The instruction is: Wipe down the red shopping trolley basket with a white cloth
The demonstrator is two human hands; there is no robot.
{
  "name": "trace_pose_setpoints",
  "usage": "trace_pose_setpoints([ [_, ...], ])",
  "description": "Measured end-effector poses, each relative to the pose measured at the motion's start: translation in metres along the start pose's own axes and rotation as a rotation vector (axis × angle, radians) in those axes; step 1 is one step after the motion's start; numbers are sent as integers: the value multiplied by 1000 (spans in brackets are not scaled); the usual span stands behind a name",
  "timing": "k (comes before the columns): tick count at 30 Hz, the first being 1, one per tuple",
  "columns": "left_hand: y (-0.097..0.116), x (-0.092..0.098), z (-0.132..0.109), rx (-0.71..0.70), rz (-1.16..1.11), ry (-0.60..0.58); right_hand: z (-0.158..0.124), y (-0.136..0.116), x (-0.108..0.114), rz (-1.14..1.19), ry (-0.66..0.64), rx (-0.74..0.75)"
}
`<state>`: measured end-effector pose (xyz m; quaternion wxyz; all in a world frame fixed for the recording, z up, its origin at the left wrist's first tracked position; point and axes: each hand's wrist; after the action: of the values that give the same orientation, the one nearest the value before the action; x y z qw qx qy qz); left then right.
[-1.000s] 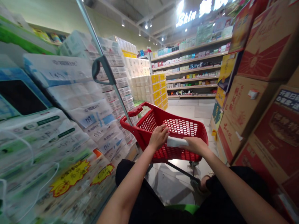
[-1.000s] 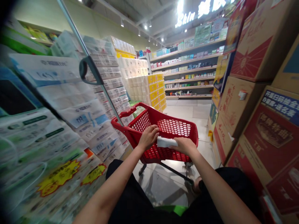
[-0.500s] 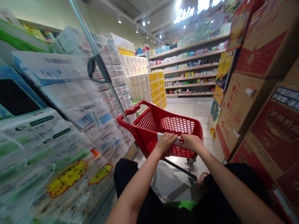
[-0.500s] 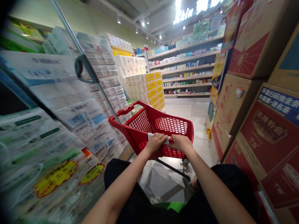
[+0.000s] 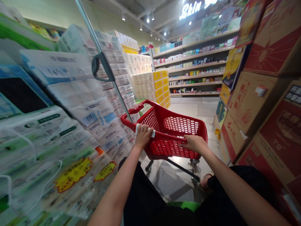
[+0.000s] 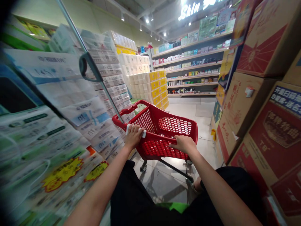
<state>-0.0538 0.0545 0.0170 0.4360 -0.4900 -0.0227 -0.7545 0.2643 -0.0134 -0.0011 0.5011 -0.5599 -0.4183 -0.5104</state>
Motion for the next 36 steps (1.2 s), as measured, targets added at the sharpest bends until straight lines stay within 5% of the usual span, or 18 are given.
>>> trace_pose_setpoints([
  [4,31,-2,10,42,-34,3,0,-2,-4,5,14,18],
  [9,100,-16,33,35,-134,14,-2,-5,-6,2,-4,-11],
  [15,163,-24,63,-92,-194,-4,-6,-6,-4,23,-9,-28],
  [18,153,-20,65,-229,-206,-46,-9,-3,-2,30,-10,-31],
  [21,118,-14,57,-350,-218,-87,-9,-1,-2,36,-9,-47],
  [27,61,-6,35,-142,-119,-68,-6,-5,-2,32,-14,-61],
  [31,69,-5,33,-25,-98,-58,-11,-15,-4,41,13,-37],
  [36,114,-6,44,-28,-187,-41,-20,-26,-6,43,-4,-42],
])
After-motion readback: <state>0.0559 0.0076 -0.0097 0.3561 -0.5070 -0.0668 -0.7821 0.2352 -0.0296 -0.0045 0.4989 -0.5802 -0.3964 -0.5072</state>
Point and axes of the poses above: each hand's wrist, its own z-axis towards the middle knuckle, its own x-axis out of the back of the hand, y = z × x, and after that the axes turned 14 degrees about -x, right-handed
